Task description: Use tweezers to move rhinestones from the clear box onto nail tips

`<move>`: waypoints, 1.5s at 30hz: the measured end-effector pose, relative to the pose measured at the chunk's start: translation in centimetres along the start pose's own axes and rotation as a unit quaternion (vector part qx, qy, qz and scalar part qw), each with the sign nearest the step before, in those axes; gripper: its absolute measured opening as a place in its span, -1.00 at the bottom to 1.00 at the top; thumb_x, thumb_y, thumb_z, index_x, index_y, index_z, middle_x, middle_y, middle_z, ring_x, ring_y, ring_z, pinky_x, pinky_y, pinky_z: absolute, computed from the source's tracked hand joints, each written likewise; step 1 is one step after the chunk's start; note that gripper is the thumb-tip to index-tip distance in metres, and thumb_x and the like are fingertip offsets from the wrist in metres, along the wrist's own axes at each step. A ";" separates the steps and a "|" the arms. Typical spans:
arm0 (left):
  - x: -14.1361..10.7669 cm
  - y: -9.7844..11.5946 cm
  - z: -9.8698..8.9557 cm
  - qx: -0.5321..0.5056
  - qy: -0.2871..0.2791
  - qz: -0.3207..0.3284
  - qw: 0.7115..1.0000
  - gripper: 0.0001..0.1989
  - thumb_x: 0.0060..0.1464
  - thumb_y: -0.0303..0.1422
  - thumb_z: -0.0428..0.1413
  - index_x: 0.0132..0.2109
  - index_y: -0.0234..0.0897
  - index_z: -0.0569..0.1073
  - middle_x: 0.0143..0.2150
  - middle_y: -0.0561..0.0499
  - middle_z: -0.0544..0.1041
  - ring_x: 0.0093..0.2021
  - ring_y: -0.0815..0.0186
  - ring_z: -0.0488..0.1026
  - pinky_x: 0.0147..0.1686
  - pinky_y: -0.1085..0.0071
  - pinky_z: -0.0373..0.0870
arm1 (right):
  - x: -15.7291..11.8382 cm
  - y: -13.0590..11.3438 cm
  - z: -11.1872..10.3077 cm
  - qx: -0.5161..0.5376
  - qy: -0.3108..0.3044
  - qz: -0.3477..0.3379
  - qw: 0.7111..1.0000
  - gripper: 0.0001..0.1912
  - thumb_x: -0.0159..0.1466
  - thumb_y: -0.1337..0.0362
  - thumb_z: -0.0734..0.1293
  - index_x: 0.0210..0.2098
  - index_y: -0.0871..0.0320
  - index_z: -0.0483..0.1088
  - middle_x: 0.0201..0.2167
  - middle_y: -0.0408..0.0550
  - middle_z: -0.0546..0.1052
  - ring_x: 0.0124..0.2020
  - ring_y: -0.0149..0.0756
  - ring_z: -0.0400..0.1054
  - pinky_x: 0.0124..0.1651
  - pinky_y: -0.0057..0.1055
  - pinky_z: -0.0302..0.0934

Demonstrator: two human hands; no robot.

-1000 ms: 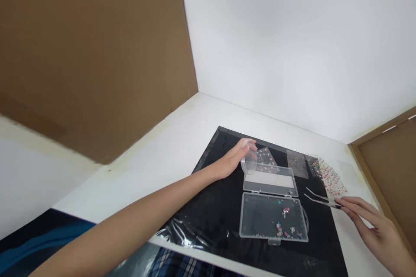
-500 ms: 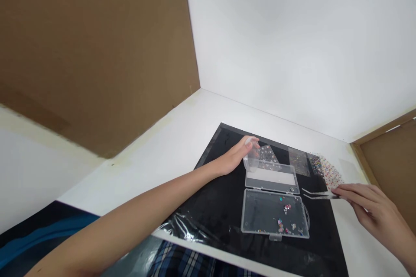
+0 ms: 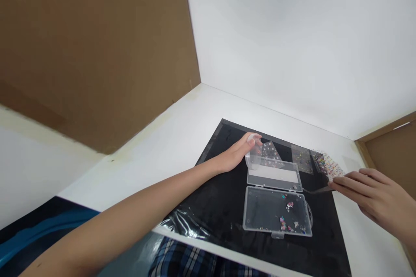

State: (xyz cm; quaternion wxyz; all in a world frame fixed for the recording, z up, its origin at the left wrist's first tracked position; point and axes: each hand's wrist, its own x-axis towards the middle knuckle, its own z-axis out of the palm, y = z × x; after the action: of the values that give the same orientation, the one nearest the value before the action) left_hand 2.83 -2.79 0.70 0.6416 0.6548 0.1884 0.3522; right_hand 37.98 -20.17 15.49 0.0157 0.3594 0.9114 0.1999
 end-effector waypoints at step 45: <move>0.0 0.6 0.3 -0.015 -0.016 -0.033 0.999 -0.31 0.34 0.26 -0.13 0.26 -0.21 0.28 0.18 -0.25 0.49 0.11 0.00 0.50 0.24 -0.06 0.25 | -1.3 1.7 2.5 0.506 -0.222 0.432 0.712 -0.32 0.29 -0.41 0.24 -0.37 0.08 0.53 -0.48 -0.08 0.50 -0.49 -0.33 0.29 -0.36 -0.38 0.38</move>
State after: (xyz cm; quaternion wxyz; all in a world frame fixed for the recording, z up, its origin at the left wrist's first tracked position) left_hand 2.93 -3.02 1.33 0.6661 0.6438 0.1942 0.3227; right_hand 40.46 -18.99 13.64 -0.0549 0.7021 0.5919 -0.3921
